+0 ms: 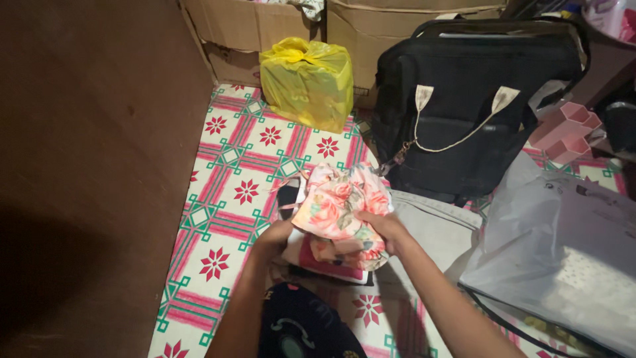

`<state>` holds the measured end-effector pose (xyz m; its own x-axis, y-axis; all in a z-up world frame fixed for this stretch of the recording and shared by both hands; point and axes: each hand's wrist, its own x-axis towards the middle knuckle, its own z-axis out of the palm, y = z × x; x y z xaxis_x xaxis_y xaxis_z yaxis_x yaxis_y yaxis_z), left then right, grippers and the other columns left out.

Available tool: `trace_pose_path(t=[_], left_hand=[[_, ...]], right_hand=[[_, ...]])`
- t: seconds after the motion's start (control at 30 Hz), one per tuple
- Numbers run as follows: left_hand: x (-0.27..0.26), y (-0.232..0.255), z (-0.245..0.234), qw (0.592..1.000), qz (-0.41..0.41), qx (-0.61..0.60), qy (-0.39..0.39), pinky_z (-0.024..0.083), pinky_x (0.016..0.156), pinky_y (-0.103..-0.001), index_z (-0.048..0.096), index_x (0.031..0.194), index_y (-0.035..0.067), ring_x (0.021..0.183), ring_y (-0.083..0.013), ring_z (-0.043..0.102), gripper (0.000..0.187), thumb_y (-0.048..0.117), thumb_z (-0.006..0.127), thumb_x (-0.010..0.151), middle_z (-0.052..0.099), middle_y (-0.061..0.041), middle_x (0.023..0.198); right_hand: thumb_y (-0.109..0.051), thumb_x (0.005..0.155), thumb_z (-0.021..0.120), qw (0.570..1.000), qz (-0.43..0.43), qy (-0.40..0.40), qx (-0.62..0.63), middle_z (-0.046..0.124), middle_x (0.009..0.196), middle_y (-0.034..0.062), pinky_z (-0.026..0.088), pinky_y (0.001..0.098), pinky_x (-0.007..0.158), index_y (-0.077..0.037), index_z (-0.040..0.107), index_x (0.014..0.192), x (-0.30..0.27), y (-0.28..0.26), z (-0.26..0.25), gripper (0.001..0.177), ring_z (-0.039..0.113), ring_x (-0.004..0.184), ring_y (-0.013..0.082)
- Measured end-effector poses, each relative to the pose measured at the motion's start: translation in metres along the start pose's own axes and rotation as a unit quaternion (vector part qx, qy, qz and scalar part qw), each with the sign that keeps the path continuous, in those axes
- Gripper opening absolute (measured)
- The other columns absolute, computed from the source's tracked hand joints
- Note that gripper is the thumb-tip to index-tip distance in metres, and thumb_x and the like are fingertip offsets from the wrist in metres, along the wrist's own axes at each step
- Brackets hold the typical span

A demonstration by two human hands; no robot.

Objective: The person folds various items of clothing by hand on a patterned mat and places them into plastic bags and a black backpack.

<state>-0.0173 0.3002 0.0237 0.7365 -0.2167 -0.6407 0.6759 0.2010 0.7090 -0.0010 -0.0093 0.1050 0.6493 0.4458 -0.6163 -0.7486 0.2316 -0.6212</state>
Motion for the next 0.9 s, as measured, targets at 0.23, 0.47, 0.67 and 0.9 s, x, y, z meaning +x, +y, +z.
trace_pose_path(t=[0.23, 0.47, 0.67, 0.9], left_hand=[[0.055, -0.033, -0.039, 0.892, 0.099, 0.402, 0.184, 0.057, 0.088, -0.047, 0.075, 0.114, -0.001, 0.102, -0.0314, 0.073, 0.056, 0.048, 0.075, 0.086, 0.078, -0.017, 0.110], [0.002, -0.005, -0.032, 0.780, 0.074, 0.595, 0.177, 0.056, 0.082, -0.039, 0.074, 0.112, 0.008, 0.091, -0.0270, 0.071, 0.046, 0.041, 0.079, 0.081, 0.075, -0.014, 0.101], [-0.045, 0.029, -0.007, 0.805, 0.284, 0.519, -0.032, 0.058, 0.074, -0.035, 0.070, 0.111, 0.011, 0.082, -0.0229, 0.074, 0.023, 0.018, 0.071, 0.090, 0.075, -0.014, 0.091], [-0.006, -0.077, 0.050, 0.890, 0.176, -0.335, -0.256, 0.051, 0.108, -0.040, 0.063, 0.120, 0.010, 0.119, -0.0257, 0.063, 0.024, 0.019, 0.061, 0.098, 0.065, -0.014, 0.123]], right_hand=[[-0.045, 0.052, 0.090, 0.743, -0.376, 0.108, -0.543, 0.059, 0.131, 0.0205, 0.053, 0.0481, 0.103, -0.005, 0.050, 0.139, -0.080, 0.014, 0.088, 0.104, 0.060, 0.122, 0.0343], [-0.057, 0.057, 0.087, 0.333, -0.439, 0.231, -0.802, 0.040, 0.152, 0.0295, 0.030, 0.0810, 0.103, -0.037, 0.042, 0.152, -0.085, 0.064, 0.135, 0.106, 0.040, 0.142, 0.0475], [-0.042, 0.066, 0.082, 0.426, -0.371, 0.244, -0.788, 0.047, 0.145, 0.0273, 0.042, 0.0720, 0.095, -0.032, 0.047, 0.148, -0.083, 0.043, 0.120, 0.089, 0.049, 0.131, 0.0414], [-0.032, 0.076, 0.079, 0.594, -0.351, 0.128, -0.712, 0.072, 0.108, 0.0166, 0.058, 0.0493, 0.076, -0.032, 0.062, 0.133, -0.086, -0.043, 0.091, 0.059, 0.072, 0.092, 0.0371]])
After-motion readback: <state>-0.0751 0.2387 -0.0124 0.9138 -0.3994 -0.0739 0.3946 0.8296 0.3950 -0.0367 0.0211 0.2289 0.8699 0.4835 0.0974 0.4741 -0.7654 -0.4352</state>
